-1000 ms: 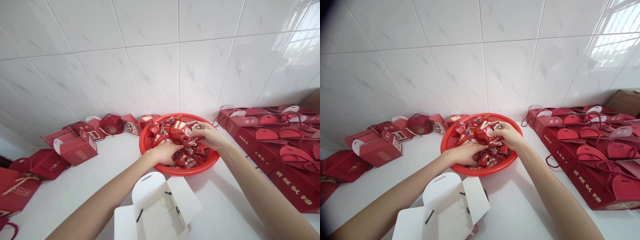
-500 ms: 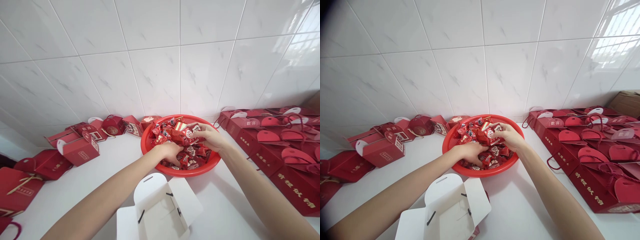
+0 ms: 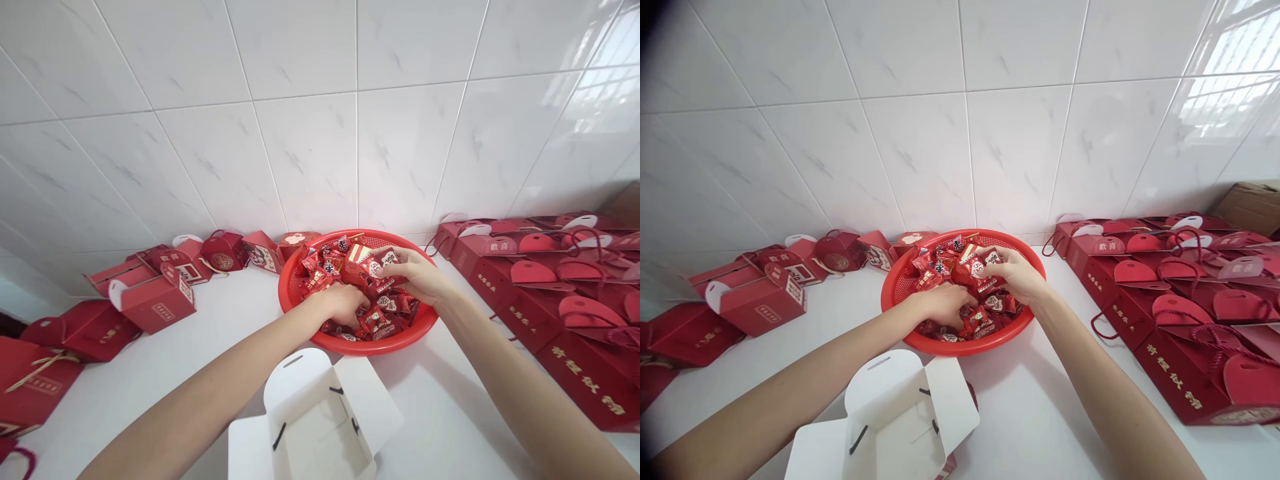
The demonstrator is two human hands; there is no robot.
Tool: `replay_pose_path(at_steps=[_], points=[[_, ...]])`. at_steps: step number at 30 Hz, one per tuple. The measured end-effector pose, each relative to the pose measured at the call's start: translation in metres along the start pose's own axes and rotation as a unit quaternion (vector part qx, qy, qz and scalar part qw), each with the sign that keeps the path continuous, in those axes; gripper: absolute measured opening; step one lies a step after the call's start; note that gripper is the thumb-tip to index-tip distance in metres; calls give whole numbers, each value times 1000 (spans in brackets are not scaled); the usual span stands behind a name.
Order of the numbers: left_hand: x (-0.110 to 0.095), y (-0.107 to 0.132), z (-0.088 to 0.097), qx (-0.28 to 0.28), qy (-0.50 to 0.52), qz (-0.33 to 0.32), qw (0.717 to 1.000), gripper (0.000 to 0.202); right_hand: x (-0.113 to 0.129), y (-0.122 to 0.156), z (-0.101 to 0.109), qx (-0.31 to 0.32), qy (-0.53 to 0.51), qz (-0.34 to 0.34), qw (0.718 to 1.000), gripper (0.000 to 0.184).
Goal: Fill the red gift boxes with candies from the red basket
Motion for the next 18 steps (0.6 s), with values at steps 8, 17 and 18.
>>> replay_pose_path(at_steps=[8,17,18], points=[[0,-2,-2,1,50,-27,998,7,0,0,-2,1,-10,2,1000,43],[-1,0,1,-24,86,-57,994,6,0,0,0,-9,-15,16,1000,40],[-1,1,1,-24,92,-63,993,4,0,0,0,-10,-14,18,1000,39]])
Point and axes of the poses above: each hand's wrist, its own y-axis away from the middle knuckle, its own z-axis out of the back of the hand, x = y × z, the point moved 3 cm from there along -y, towards the middle knuckle, and after that the axes turned 5 degrees about x, right-handed, at the moved point
